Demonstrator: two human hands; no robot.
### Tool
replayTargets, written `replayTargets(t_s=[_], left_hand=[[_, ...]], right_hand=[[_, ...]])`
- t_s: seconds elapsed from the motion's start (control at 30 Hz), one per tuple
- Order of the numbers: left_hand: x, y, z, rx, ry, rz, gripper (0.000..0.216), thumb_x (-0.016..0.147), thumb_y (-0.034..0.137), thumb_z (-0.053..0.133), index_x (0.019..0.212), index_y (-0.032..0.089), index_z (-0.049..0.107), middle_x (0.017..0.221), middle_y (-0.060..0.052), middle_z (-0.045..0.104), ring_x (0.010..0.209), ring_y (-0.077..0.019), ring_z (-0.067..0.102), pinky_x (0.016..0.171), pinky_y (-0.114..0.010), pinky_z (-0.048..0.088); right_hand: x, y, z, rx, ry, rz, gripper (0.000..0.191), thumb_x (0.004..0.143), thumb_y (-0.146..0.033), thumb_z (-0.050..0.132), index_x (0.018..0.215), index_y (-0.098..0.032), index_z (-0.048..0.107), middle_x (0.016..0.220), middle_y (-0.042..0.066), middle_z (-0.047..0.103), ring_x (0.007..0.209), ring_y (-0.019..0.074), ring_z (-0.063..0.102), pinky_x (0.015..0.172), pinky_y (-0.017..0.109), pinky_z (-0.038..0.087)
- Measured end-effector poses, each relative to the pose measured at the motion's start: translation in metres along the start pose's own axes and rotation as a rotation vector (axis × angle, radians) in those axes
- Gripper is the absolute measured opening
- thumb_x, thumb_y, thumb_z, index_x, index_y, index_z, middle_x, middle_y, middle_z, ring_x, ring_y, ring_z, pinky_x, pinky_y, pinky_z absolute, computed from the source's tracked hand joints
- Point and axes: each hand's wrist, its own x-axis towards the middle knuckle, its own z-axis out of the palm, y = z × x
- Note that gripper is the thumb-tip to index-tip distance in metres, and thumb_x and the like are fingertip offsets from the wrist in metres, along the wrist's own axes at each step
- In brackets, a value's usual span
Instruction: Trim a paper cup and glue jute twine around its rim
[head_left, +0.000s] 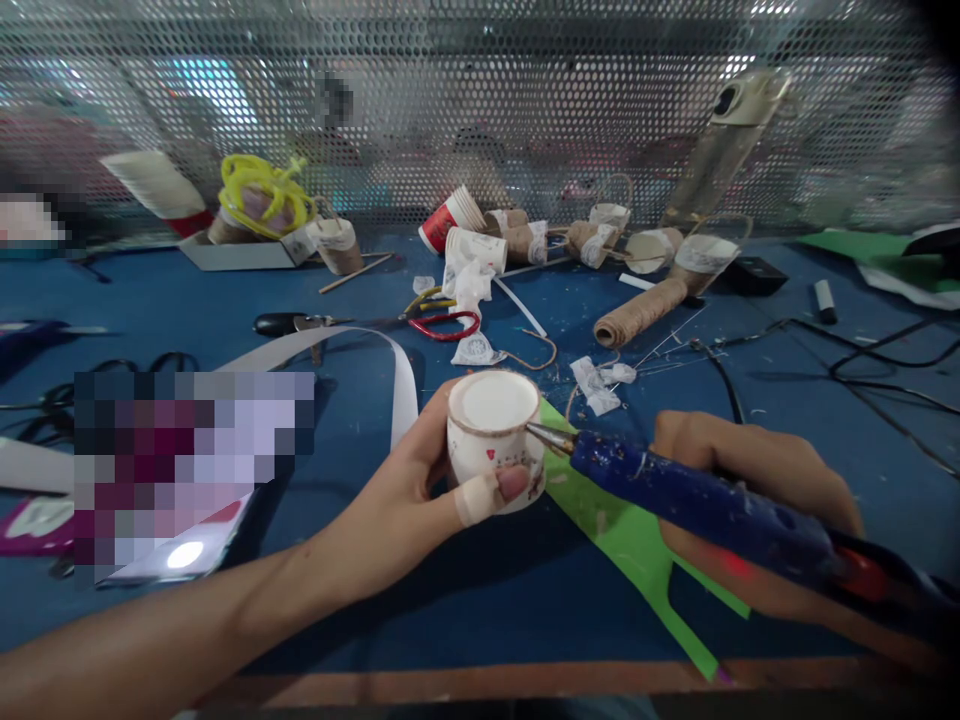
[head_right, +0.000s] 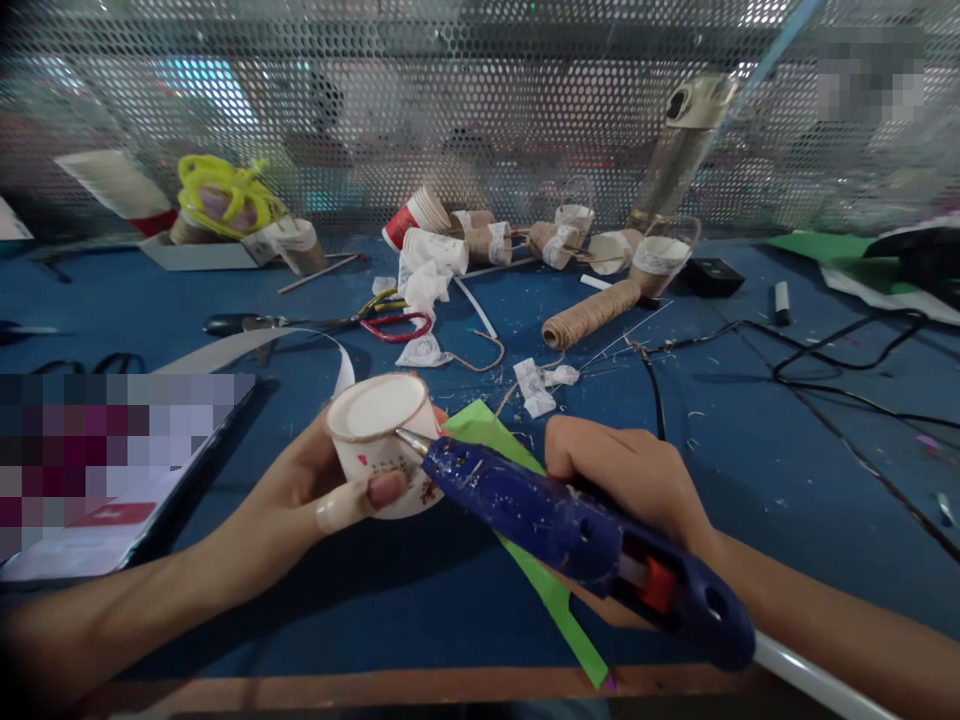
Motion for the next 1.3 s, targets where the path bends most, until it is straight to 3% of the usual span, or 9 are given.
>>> replayTargets(t_s=[0.17, 0.37, 0.7, 1.03, 1.3], left_hand=[[0.002, 0.0012, -0.0004, 0.052, -0.002, -0.014, 0.042, 0.087, 0.031, 0.079, 0.125, 0.035, 0.061, 0.116, 0.004, 0.068, 0.104, -0.0163, 0.064, 0.091, -0.021, 0.053], [0.003, 0.0008, -0.0022, 0.039, 0.01, -0.01, 0.045, 0.086, 0.032, 0.08, 0.127, 0.032, 0.06, 0.121, 0.002, 0.066, 0.111, -0.0181, 0.063, 0.096, -0.021, 0.051], [0.0043, 0.0072, 0.0012, 0.141, -0.006, -0.055, 0.043, 0.085, 0.038, 0.08, 0.121, 0.026, 0.059, 0.113, -0.002, 0.069, 0.102, -0.0209, 0.067, 0.091, -0.028, 0.055], [0.0041, 0.0077, -0.0031, 0.101, -0.014, -0.034, 0.047, 0.083, 0.034, 0.082, 0.123, 0.025, 0.059, 0.114, -0.002, 0.067, 0.105, -0.0212, 0.066, 0.093, -0.026, 0.054], [0.0045, 0.008, -0.0024, 0.069, -0.044, -0.057, 0.049, 0.085, 0.036, 0.08, 0.125, 0.026, 0.054, 0.115, -0.004, 0.066, 0.101, -0.0216, 0.066, 0.089, -0.028, 0.055]], right_hand=[[-0.0008, 0.0003, -0.0017, -0.029, -0.024, -0.004, 0.028, 0.08, -0.019, 0.065, 0.072, -0.025, 0.039, 0.065, -0.008, 0.045, 0.054, 0.0106, 0.038, 0.052, 0.029, 0.025], [0.0014, 0.0005, -0.0012, -0.088, 0.019, 0.049, 0.029, 0.077, -0.015, 0.064, 0.07, -0.025, 0.037, 0.061, -0.009, 0.041, 0.052, 0.0099, 0.035, 0.051, 0.027, 0.027], [-0.0035, -0.0064, 0.002, -0.074, -0.022, 0.068, 0.021, 0.077, -0.017, 0.059, 0.072, -0.026, 0.04, 0.064, -0.008, 0.048, 0.056, 0.012, 0.04, 0.055, 0.029, 0.026], [0.0008, 0.0024, 0.0008, -0.084, 0.006, 0.083, 0.035, 0.07, -0.024, 0.071, 0.071, -0.026, 0.036, 0.059, -0.011, 0.039, 0.049, 0.0105, 0.035, 0.047, 0.027, 0.028], [-0.0012, -0.0047, 0.0004, -0.035, -0.024, 0.091, 0.026, 0.077, -0.019, 0.063, 0.07, -0.026, 0.039, 0.061, -0.008, 0.044, 0.054, 0.0127, 0.036, 0.053, 0.029, 0.025]])
